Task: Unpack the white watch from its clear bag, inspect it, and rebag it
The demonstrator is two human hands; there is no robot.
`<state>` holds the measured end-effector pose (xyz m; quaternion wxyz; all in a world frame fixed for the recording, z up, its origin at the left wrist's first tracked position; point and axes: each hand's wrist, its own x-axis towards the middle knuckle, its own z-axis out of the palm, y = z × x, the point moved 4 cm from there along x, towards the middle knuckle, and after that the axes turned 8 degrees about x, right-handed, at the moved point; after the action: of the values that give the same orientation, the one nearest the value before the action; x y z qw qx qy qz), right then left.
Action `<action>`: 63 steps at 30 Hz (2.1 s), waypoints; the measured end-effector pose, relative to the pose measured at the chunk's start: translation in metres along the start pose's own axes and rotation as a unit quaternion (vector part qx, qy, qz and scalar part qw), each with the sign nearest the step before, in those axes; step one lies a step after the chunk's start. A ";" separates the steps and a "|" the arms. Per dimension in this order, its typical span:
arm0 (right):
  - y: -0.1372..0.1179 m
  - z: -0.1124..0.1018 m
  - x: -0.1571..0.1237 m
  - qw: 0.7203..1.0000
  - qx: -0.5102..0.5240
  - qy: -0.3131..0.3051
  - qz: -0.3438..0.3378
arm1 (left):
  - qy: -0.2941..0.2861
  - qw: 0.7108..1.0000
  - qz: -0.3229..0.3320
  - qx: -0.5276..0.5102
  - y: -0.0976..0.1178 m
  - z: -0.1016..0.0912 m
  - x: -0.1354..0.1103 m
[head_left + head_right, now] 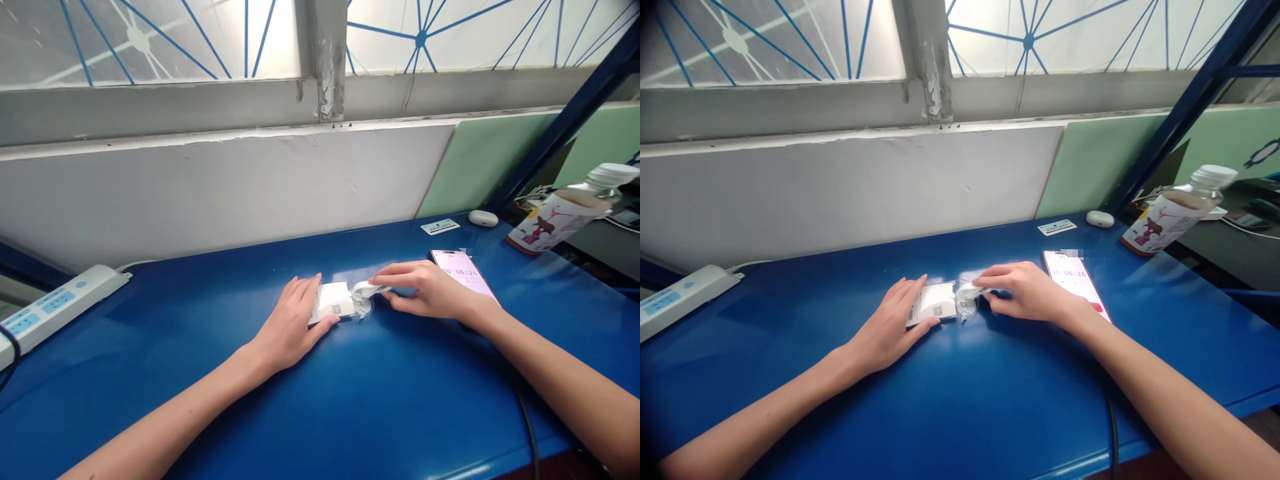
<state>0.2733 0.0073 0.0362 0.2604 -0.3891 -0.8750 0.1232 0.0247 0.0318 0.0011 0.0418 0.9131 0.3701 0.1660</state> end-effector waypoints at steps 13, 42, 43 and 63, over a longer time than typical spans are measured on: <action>-0.008 0.019 0.000 0.999 -0.014 -0.038 -0.020 | 0.055 0.997 0.045 0.010 0.002 -0.003 0.000; -0.009 0.033 0.004 0.996 -0.051 0.054 0.044 | 0.032 0.999 0.015 -0.013 0.002 0.000 0.001; -0.010 0.034 0.004 0.996 -0.049 0.058 0.049 | 0.033 0.999 0.016 -0.013 0.002 0.000 0.001; -0.030 0.043 -0.003 0.994 0.083 -0.063 0.044 | 0.020 0.999 0.029 0.004 0.002 0.000 0.000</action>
<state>0.2330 -0.0158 0.0117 0.2307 -0.3961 -0.8583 0.2306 0.0260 0.0307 0.0018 0.0260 0.9200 0.3449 0.1845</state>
